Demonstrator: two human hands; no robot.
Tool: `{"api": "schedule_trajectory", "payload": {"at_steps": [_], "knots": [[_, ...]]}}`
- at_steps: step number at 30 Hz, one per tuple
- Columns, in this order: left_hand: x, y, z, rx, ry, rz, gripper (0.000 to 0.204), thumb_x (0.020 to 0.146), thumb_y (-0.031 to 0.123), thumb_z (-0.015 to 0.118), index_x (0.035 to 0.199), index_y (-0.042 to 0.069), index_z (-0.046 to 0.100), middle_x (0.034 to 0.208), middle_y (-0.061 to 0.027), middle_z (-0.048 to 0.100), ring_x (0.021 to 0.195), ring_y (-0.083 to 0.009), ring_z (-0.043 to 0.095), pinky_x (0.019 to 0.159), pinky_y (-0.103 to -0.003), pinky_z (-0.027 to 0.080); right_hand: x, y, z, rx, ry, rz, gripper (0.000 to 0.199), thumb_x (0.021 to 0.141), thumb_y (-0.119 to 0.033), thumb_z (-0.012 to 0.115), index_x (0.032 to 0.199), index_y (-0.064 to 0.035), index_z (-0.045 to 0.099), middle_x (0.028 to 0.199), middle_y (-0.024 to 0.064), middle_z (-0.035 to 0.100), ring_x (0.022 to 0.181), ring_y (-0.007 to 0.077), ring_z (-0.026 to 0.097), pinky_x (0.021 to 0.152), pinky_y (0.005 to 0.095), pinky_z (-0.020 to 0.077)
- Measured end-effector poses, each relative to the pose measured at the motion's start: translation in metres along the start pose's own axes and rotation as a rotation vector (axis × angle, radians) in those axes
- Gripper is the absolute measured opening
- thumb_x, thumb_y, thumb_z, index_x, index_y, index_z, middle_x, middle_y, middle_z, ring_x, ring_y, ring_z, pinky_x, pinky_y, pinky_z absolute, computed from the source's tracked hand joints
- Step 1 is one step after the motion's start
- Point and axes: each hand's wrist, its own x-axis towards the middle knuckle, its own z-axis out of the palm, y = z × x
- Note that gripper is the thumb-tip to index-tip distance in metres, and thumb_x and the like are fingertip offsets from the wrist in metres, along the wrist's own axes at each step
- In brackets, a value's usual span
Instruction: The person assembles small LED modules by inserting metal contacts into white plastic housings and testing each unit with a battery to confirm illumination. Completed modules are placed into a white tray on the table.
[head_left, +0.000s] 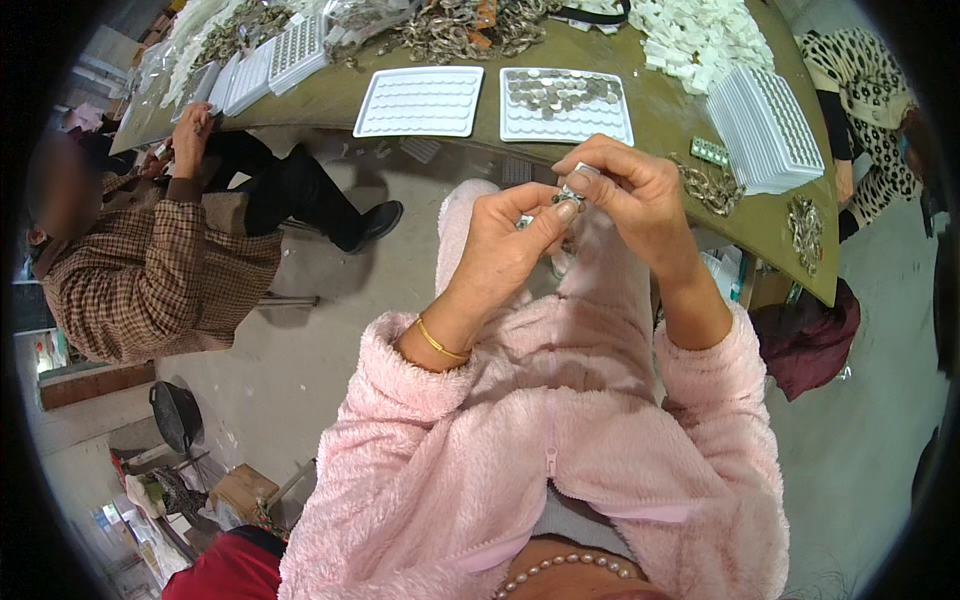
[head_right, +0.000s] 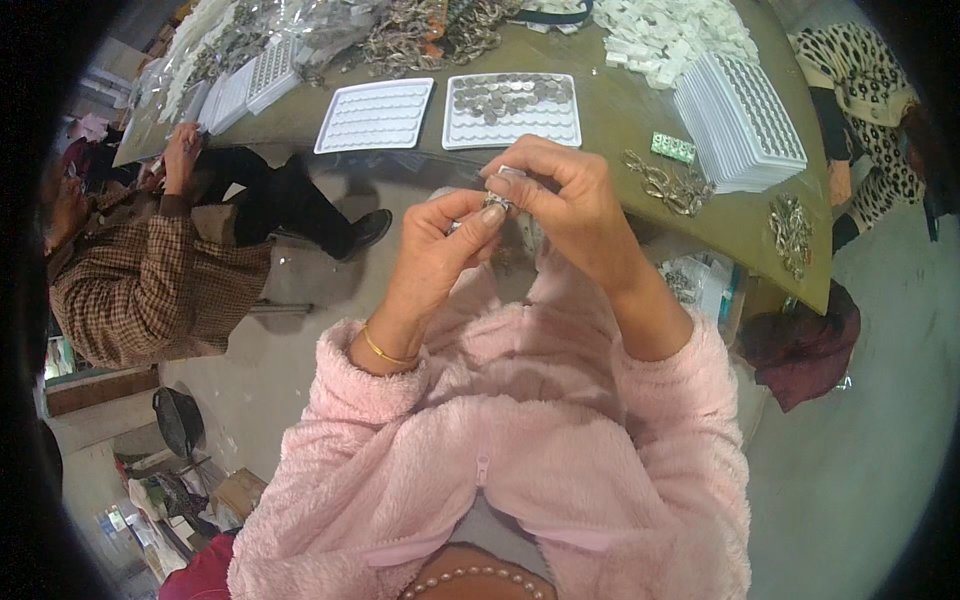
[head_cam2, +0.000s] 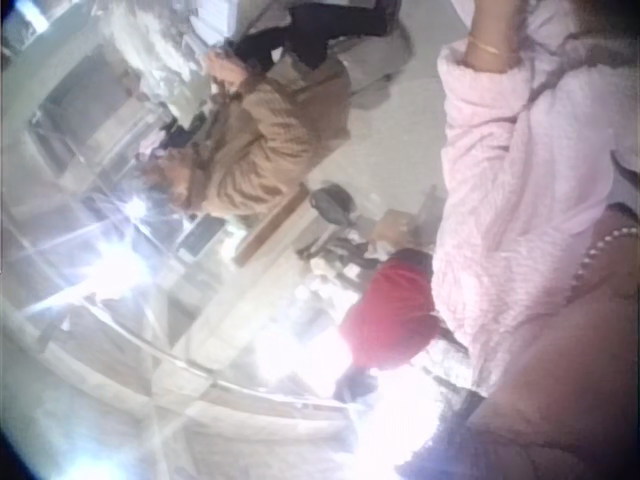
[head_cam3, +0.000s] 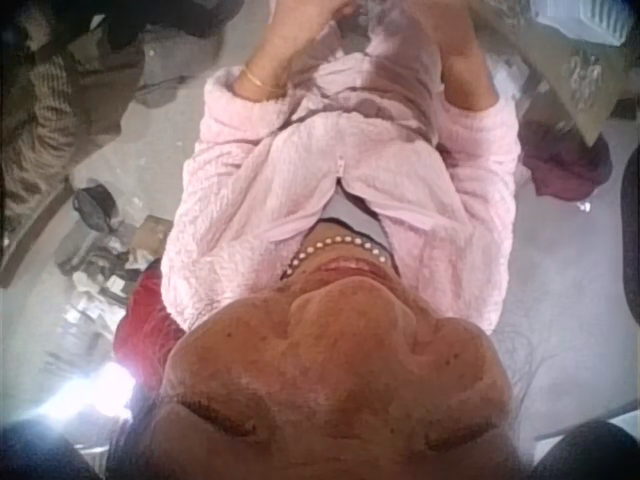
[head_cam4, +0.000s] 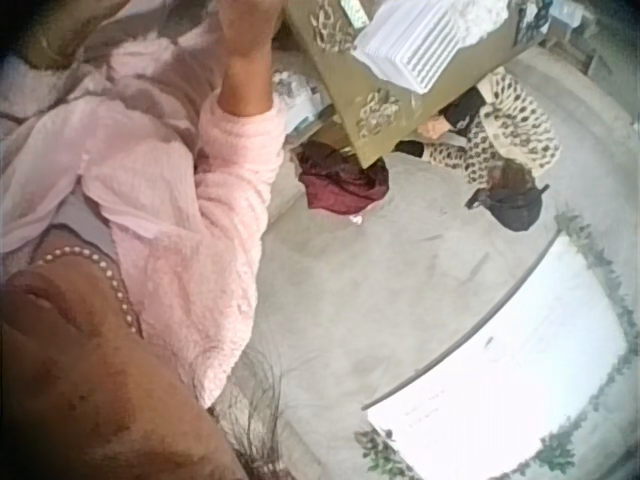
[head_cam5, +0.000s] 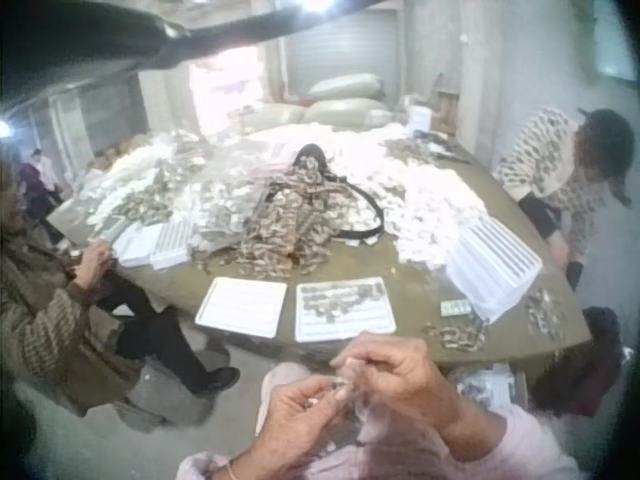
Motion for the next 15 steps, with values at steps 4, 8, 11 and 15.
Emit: {"api": "schedule_trajectory", "payload": {"at_steps": [4,8,11,15], "knots": [[-0.002,0.008,-0.008,-0.189,-0.156,-0.196,0.020,0.097,0.016,0.066,0.108,-0.001,0.071,0.070,0.0035,0.057,0.056,-0.0027,0.037,0.050,-0.018,0.028,-0.003,-0.002,-0.012,0.094,-0.048,0.086,0.015,0.088,-0.011,0.071,0.092,0.0034,0.071,0.084,0.0032,0.067,0.080,0.0079,0.059,0.067,0.0223,0.0469],[0.001,0.001,-0.015,-0.374,-0.238,-0.257,0.020,0.095,0.017,0.069,0.106,0.000,0.070,0.071,0.0057,0.055,0.057,-0.0022,0.038,0.050,-0.018,0.029,-0.003,0.005,-0.011,0.109,-0.058,-0.051,0.010,0.087,-0.007,0.071,0.090,0.0023,0.072,0.084,0.0037,0.069,0.079,0.0093,0.061,0.065,0.0230,0.0480],[0.002,-0.008,-0.012,-0.403,-0.180,-0.230,0.021,0.094,0.019,0.070,0.105,0.000,0.070,0.070,0.0054,0.054,0.056,-0.0022,0.039,0.049,-0.018,0.029,-0.002,0.013,-0.005,-0.138,0.027,-0.321,0.009,0.084,-0.005,0.073,0.091,0.0006,0.073,0.086,0.0064,0.070,0.078,0.0135,0.063,0.067,0.0250,0.0489],[0.000,-0.014,-0.004,-0.401,-0.002,-0.173,0.021,0.093,0.020,0.071,0.103,0.001,0.070,0.070,0.0045,0.054,0.055,-0.0027,0.040,0.048,-0.019,0.029,-0.007,0.019,0.000,-0.368,0.089,-0.534,0.019,0.078,-0.005,0.075,0.097,-0.0011,0.074,0.090,0.0095,0.071,0.079,0.0204,0.064,0.074,0.0306,0.0499]]}}
